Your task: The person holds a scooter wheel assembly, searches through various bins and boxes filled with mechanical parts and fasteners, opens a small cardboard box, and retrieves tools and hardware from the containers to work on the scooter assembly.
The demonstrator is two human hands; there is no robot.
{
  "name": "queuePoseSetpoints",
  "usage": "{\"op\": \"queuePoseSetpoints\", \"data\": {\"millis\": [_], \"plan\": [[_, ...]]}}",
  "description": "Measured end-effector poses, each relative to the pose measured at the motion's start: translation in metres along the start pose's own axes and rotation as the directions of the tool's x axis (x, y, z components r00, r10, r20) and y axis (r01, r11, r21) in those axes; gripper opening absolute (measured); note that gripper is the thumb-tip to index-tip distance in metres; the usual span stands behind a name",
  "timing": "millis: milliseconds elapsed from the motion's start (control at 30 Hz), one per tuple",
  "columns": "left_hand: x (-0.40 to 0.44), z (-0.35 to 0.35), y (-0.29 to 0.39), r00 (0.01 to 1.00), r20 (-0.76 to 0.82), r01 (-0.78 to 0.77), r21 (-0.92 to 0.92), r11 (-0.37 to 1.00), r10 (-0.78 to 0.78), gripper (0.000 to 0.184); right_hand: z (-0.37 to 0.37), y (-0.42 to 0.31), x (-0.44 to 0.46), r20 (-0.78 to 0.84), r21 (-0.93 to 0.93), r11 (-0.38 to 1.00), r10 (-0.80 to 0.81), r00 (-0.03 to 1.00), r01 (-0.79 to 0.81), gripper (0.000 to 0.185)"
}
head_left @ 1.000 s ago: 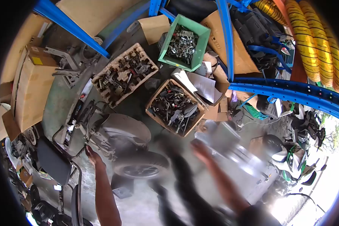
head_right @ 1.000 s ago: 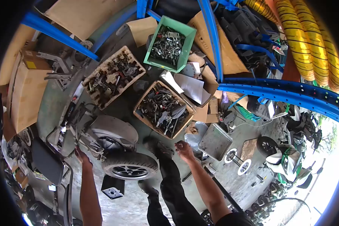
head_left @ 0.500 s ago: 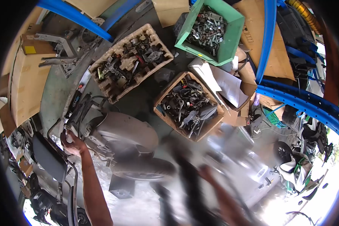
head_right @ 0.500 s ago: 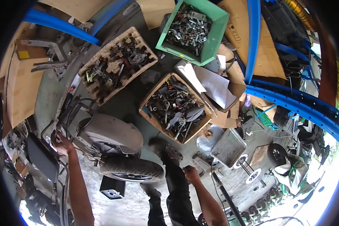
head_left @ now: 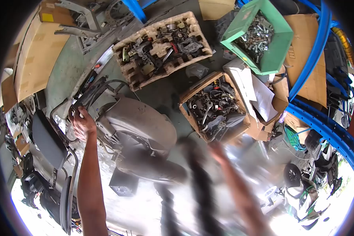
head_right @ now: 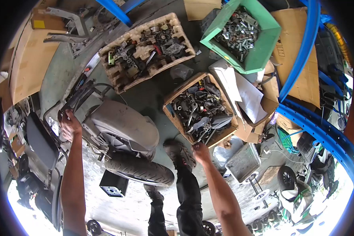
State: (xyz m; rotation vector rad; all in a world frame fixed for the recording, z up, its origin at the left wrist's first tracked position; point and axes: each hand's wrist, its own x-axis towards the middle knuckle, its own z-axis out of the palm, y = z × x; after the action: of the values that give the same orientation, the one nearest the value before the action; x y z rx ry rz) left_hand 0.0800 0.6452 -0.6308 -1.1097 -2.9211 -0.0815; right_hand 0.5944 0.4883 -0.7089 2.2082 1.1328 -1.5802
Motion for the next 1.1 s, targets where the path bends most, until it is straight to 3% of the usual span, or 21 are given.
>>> {"op": "queuePoseSetpoints", "data": {"millis": [33, 100, 133, 267, 300, 333, 400, 500, 567, 633, 700, 733, 833, 1000, 1067, 1100], "plan": [[0.004, 0.002, -0.004, 0.999, 0.029, -0.017, -0.076, 0.997, 0.020, 0.048, -0.007, -0.026, 0.012, 0.007, -0.037, 0.999, 0.035, 0.999, -0.035, 0.032], [0.018, 0.020, -0.034, 1.000, 0.026, -0.004, 0.058, 0.998, 0.003, 0.050, -0.016, -0.069, 0.022, -0.012, -0.189, 0.968, -0.170, 0.985, 0.164, 0.030], [0.020, 0.018, -0.036, 0.999, 0.039, 0.004, 0.061, 0.998, -0.007, 0.051, -0.023, -0.099, 0.022, 0.054, -0.248, 0.945, -0.207, 0.977, 0.214, 0.029], [0.025, 0.019, -0.046, 0.999, 0.034, 0.037, 0.036, 0.999, -0.038, 0.054, 0.007, -0.143, 0.016, 0.111, 0.094, 0.921, -0.388, 0.915, 0.379, 0.041], [0.025, 0.021, -0.047, 0.999, 0.030, 0.027, 0.010, 1.000, -0.028, 0.055, 0.003, -0.170, -0.001, 0.225, 0.154, 0.953, -0.290, 0.930, 0.260, 0.053], [0.034, 0.033, -0.063, 0.995, 0.060, 0.075, 0.053, 0.996, -0.078, 0.056, 0.009, -0.177, -0.009, 0.231, 0.119, 0.945, -0.325, 0.917, 0.305, 0.059], [0.042, 0.047, -0.083, 0.999, 0.035, -0.016, -0.008, 1.000, 0.016, 0.053, 0.035, -0.170, -0.013, 0.206, 0.152, 0.924, -0.376, 0.904, 0.350, 0.058], [0.051, 0.064, -0.104, 0.976, -0.088, -0.208, -0.099, 0.973, 0.200, 0.050, 0.040, -0.164, -0.022, 0.242, 0.222, 0.945, -0.294, 0.925, 0.242, 0.053], [0.053, 0.064, -0.107, 0.982, -0.040, -0.188, -0.182, 0.965, 0.183, 0.049, 0.044, -0.154, -0.026, 0.301, 0.238, 0.961, -0.211, 0.930, 0.141, 0.050], [0.042, 0.047, -0.089, 0.990, -0.028, -0.142, -0.162, 0.977, 0.139, 0.052, 0.054, -0.130, -0.025, 0.221, 0.224, 0.958, -0.231, 0.948, 0.181, 0.048], [0.057, 0.066, -0.116, 0.991, -0.045, -0.129, -0.100, 0.987, 0.125, 0.055, 0.053, -0.110, -0.020, 0.257, 0.157, 0.979, -0.167, 0.952, 0.130, 0.044], [0.065, 0.083, -0.135, 0.950, -0.197, -0.274, -0.170, 0.946, 0.240, 0.058, 0.048, -0.103, -0.018, 0.271, 0.071, 0.993, -0.113, 0.956, 0.097, 0.040], [0.066, 0.073, -0.134, 0.942, -0.141, -0.326, -0.178, 0.928, 0.304, 0.059, 0.053, -0.056, -0.007, 0.193, -0.041, 0.997, -0.050, 0.980, 0.059, 0.032], [0.076, 0.078, -0.145, 0.954, -0.085, -0.295, -0.103, 0.950, 0.287, 0.059, 0.026, -0.003, 0.000, 0.122, -0.011, 0.997, 0.077, 0.990, -0.076, 0.033], [0.074, 0.079, -0.142, 0.983, -0.022, -0.180, -0.300, 0.937, 0.182, 0.057, 0.020, 0.019, 0.001, 0.112, 0.022, 0.997, 0.075, 0.991, -0.078, 0.033], [0.076, 0.081, -0.147, 0.982, -0.024, -0.184, -0.298, 0.937, 0.185, 0.057, 0.020, 0.033, 0.004, 0.101, 0.051, 0.996, 0.071, 0.992, -0.076, 0.033]]}}
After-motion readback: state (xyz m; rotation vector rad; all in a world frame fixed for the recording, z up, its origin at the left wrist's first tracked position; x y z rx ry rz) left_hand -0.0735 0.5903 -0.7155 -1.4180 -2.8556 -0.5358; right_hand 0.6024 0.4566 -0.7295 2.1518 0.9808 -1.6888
